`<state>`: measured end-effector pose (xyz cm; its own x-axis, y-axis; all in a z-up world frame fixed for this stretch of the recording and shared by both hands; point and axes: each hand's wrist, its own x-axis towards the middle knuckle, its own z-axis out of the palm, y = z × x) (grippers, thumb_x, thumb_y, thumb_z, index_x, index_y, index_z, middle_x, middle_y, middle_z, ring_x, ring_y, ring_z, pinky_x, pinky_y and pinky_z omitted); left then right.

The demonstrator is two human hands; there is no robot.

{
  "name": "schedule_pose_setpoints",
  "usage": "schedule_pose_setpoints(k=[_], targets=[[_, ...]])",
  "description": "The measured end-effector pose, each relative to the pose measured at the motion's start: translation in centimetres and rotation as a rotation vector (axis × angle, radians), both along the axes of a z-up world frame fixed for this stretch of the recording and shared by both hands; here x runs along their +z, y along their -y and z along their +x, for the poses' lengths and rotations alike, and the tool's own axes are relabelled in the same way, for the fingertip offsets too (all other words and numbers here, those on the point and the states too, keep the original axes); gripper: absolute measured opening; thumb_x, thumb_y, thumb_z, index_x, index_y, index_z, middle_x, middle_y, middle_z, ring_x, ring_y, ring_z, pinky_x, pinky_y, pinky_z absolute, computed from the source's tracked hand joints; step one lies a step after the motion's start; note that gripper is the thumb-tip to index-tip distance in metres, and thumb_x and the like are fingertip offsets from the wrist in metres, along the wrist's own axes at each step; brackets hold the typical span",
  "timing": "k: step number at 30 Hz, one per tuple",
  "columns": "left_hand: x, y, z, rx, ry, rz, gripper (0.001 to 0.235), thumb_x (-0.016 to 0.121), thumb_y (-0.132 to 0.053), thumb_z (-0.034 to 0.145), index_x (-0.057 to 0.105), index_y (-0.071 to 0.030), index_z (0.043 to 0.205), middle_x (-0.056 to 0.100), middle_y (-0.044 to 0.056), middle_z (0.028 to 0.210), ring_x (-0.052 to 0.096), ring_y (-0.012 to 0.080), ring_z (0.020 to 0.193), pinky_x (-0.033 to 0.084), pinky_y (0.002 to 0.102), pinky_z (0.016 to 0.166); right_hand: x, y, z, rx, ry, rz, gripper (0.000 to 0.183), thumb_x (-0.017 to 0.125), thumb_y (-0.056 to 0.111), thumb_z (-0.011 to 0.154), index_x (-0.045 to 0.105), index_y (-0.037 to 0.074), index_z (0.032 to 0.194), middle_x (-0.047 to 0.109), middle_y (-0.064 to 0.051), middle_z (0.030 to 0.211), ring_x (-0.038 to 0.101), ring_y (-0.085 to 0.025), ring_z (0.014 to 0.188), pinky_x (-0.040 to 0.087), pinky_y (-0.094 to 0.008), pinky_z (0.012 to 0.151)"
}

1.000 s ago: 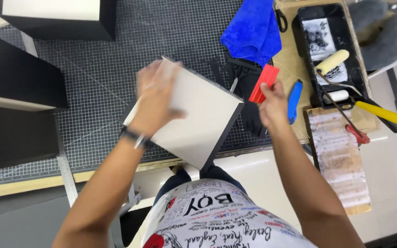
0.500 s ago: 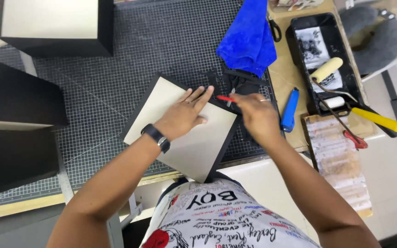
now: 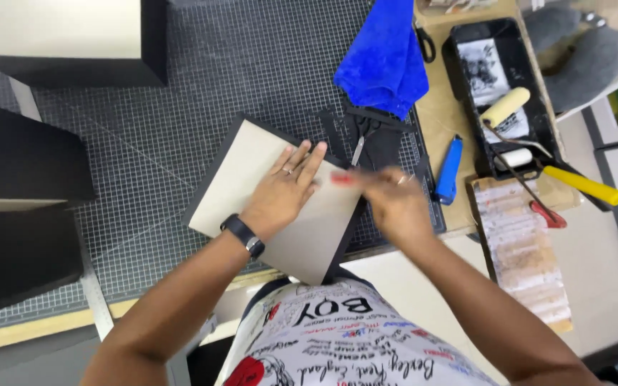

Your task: Applying black adhesive film to a white box and trimming the excess edges using a craft knife and squeegee.

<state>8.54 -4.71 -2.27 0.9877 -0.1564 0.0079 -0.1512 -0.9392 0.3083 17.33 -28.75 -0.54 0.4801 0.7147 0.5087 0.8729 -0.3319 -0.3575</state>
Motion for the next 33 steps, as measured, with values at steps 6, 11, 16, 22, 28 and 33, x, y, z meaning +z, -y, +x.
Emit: schedule_pose_setpoints(k=[6,11,16,22,28,33], targets=[[-0.9,0.1,-0.6,0.019,0.134,0.038,0.071,0.045,-0.020,0.107,0.007,-0.005,0.166,0.062,0.016,0.145,0.037,0.0253,0.152,0.015,0.045,0.128,-3.4,0.7,-0.4,-0.092,0.215,-0.089,0.043,0.057,0.009,0.099,0.070,0.026,0.137,0.075,0.003,0.128,0.065,-0.023,0.112,0.048,-0.035,0.086],[-1.7,0.1,-0.8,0.006,0.224,0.021,0.073,0.051,-0.017,0.103,0.015,-0.004,0.165,0.066,0.018,0.139,0.044,0.0282,0.148,0.020,0.047,0.127,-1.3,2.5,1.5,0.023,-0.003,-0.068,0.039,0.060,0.005,0.096,0.075,0.021,0.128,0.079,-0.004,0.113,0.070,-0.031,0.103,0.053,-0.039,0.085],[-2.3,0.2,-0.8,0.020,0.272,0.000,0.072,0.051,-0.017,0.102,0.019,-0.004,0.165,0.069,0.019,0.134,0.049,0.0292,0.144,0.021,0.047,0.127,-2.3,2.2,0.7,-0.022,0.114,-0.027,0.037,0.058,0.005,0.099,0.076,0.021,0.127,0.079,-0.001,0.116,0.071,-0.026,0.100,0.056,-0.035,0.084],[-1.8,-0.2,-0.4,0.015,0.309,0.026,0.072,0.052,-0.017,0.101,0.021,-0.005,0.164,0.070,0.018,0.133,0.051,0.0289,0.144,0.022,0.047,0.127,-1.1,3.9,0.7,0.032,-0.046,-0.080,0.040,0.057,0.002,0.097,0.077,0.023,0.124,0.079,-0.001,0.114,0.070,-0.029,0.100,0.054,-0.038,0.084],[-2.0,-0.1,-0.2,0.012,0.399,0.010,0.070,0.054,-0.015,0.100,0.026,-0.004,0.163,0.071,0.017,0.133,0.054,0.0303,0.140,0.027,0.047,0.125,-3.9,4.6,0.4,-0.055,0.126,-0.019,0.041,0.054,0.007,0.101,0.073,0.022,0.133,0.076,0.000,0.125,0.067,-0.027,0.110,0.051,-0.038,0.090],[-2.1,0.0,-0.7,0.018,0.424,0.031,0.071,0.054,-0.015,0.099,0.026,-0.003,0.163,0.072,0.016,0.131,0.056,0.0297,0.139,0.028,0.046,0.125,-2.1,3.8,1.5,-0.065,0.018,0.088,0.039,0.056,0.003,0.101,0.076,0.020,0.130,0.078,-0.003,0.119,0.072,-0.029,0.104,0.053,-0.038,0.094]])
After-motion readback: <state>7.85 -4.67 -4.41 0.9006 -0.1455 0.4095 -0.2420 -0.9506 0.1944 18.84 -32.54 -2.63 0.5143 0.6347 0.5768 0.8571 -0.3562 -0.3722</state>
